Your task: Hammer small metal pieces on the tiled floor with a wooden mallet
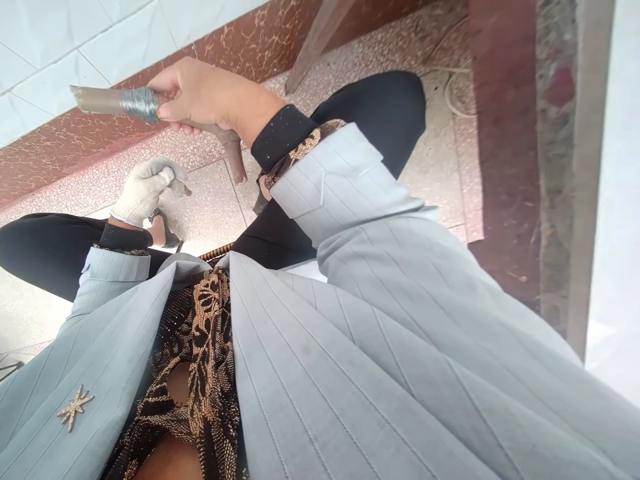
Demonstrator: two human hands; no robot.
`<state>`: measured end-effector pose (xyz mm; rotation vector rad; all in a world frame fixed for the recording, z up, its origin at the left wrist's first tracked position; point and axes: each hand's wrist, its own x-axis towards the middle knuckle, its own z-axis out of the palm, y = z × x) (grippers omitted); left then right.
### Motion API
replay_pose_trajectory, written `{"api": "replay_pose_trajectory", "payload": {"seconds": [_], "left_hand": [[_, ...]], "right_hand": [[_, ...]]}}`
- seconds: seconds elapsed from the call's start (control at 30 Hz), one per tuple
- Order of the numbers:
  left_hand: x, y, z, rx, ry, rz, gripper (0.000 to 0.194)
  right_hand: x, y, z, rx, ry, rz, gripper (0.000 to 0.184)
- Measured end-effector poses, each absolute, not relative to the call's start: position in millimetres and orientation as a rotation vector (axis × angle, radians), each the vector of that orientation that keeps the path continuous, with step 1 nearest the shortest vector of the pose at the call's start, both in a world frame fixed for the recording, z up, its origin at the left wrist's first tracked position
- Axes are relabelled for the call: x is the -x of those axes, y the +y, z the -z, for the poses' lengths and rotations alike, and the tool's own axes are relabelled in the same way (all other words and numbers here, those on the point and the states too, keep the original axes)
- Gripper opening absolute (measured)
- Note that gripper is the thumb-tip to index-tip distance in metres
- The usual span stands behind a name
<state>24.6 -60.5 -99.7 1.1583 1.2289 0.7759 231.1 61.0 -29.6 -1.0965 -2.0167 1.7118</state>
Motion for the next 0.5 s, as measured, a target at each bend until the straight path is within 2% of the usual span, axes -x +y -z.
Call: {"api": "replay_pose_trajectory", "payload": {"seconds": [0.1,0.17,0.2,0.33,0.4,0.5], "left_hand": [[-26.4,-62.8,94.5,-1.241,1.216,-0.701,0.028],[-24.3,-62.2,95.0,-1.277,1.254,-0.703,0.025],[-22.7,-61.4,95.9,-1.289,1.28,-0.709,0.024],[-14.8,-56.6,104.6,-1.288,1.365,-0.734,0.028],[-11.6,-54.0,113.9,-1.27,1.382,-0.796,0.035],[-8.9,-50.7,132.3,-1.218,1.394,-0.901,0.039]], "right_hand": [[-230.9,63.8,28.7,1.337,-2.481,-1.258,0.034],[-231.6,65.8,31.6,1.429,-2.881,-1.07,0.034],[-231.5,66.2,34.1,1.441,-3.041,-1.101,0.037],[-230.4,66.4,39.8,1.3,-3.229,-1.611,0.056],[-233.7,69.2,35.2,1.12,-3.146,-1.8,0.062],[-244.0,75.7,24.1,0.722,-2.802,-1.978,0.059]]}}
